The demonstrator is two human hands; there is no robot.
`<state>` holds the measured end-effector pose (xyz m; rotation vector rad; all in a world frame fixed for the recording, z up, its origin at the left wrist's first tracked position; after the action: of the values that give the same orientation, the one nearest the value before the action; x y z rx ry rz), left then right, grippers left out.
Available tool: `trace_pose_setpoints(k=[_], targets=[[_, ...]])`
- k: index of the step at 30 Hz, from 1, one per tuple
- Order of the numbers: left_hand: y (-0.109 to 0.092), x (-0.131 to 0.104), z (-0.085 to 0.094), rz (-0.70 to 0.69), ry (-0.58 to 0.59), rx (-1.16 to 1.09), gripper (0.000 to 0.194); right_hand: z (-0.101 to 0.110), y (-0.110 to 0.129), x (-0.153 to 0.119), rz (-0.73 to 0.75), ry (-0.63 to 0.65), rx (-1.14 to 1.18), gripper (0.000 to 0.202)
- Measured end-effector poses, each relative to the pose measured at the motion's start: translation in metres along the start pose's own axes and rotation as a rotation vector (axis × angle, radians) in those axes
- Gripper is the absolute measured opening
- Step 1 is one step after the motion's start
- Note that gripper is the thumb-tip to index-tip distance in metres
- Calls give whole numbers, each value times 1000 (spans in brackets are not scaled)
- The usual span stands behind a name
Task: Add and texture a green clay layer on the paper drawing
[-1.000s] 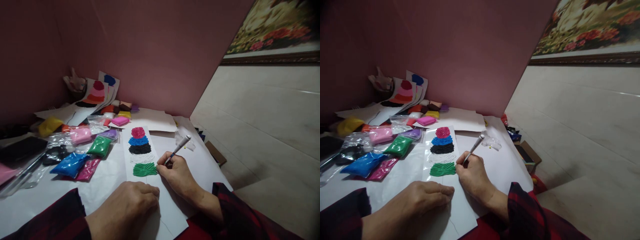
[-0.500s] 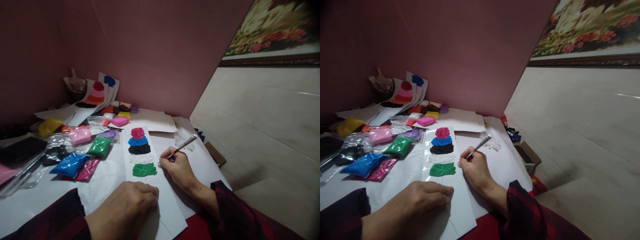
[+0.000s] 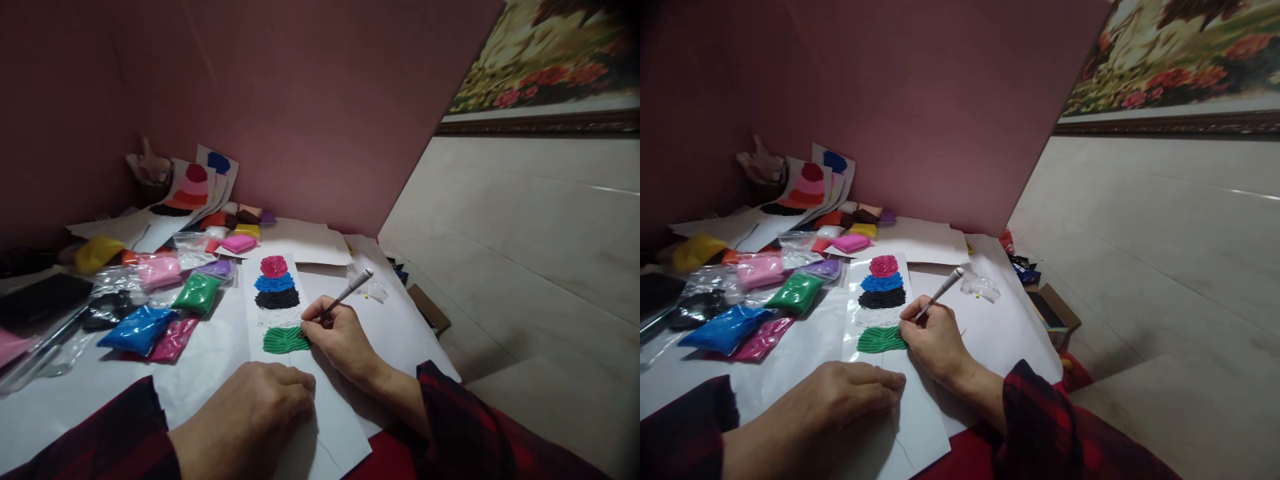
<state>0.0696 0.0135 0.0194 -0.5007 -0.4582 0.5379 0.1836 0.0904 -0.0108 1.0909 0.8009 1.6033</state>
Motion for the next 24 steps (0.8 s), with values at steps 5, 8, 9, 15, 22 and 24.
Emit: trace_pose_setpoints(k=[5,8,9,15,22,24], targets=[[4,-2,-4,32,50,-29,27,-1,2,0,-3,25,-58,2],[3,-2,-4,29,49,-35,27,0,4,2,-9,17,-67,4],[3,-2,-3,29,46,-36,27,1,4,3,-11,12,-70,5],[2,-1,-2,33,49,-41,26,7,7,9,-8,-16,-117,5],[1,-1,-1,45,53,-56,28,11,6,13,-20,-34,-167,7],[1,-1,0,46,54,-55,29,12,6,13,-26,-42,-171,7]])
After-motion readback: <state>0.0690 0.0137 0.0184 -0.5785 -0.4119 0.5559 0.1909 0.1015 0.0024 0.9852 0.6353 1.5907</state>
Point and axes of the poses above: each hand's wrist, its own x-axis towards the middle knuckle, its own z-axis out of the back of the hand, y = z × x, the point moved 7 cm from there along x, towards the middle knuckle, and after that the axes turned 6 degrees about z, right-handed, at the moved point
